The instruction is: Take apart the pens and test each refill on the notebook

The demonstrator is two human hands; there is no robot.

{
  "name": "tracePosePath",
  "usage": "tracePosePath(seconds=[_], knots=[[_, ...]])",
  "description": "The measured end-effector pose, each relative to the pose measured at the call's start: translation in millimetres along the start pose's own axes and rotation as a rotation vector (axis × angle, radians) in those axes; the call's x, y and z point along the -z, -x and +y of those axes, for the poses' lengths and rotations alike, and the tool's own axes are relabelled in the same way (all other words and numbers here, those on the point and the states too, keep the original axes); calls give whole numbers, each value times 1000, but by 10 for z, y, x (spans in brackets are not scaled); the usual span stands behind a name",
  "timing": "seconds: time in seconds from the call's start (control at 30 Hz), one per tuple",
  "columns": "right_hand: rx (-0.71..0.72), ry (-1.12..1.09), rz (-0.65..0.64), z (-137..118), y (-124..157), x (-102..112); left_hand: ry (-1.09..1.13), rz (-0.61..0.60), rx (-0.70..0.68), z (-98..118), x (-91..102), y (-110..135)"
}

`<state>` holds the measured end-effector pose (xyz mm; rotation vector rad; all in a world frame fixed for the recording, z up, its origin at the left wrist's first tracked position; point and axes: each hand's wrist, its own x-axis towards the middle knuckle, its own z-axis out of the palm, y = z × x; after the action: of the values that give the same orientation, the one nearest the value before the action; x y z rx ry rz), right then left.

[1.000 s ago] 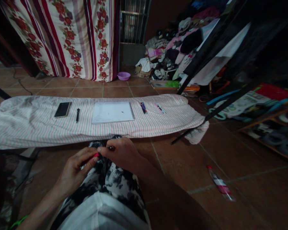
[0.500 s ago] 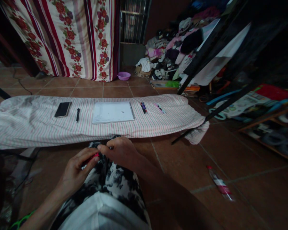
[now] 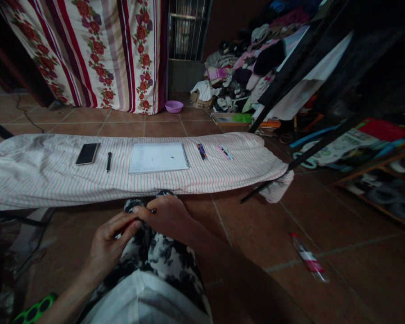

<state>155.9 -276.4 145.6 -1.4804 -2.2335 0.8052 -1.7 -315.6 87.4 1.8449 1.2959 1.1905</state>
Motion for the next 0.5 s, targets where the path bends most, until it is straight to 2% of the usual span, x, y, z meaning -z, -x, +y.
tracePosePath(seconds=[0.07, 0.13, 0.27, 0.33, 0.4, 0.5], knots=[[-16, -25, 28, 30, -9, -8, -3, 14, 33, -20, 5, 2], [-42, -139, 56, 87, -16, -27, -7, 37, 70, -40, 21, -6], [-78, -686, -23, 239, -4, -127, 17, 63, 134, -76, 55, -34], [-71, -888, -60, 293, 16, -197, 48, 54, 165, -93, 55, -40], [-56, -976, -55, 316, 39, -260, 76, 34, 182, -106, 46, -40], [-29, -978, -23, 311, 65, -328, 86, 8, 191, -109, 33, -32]])
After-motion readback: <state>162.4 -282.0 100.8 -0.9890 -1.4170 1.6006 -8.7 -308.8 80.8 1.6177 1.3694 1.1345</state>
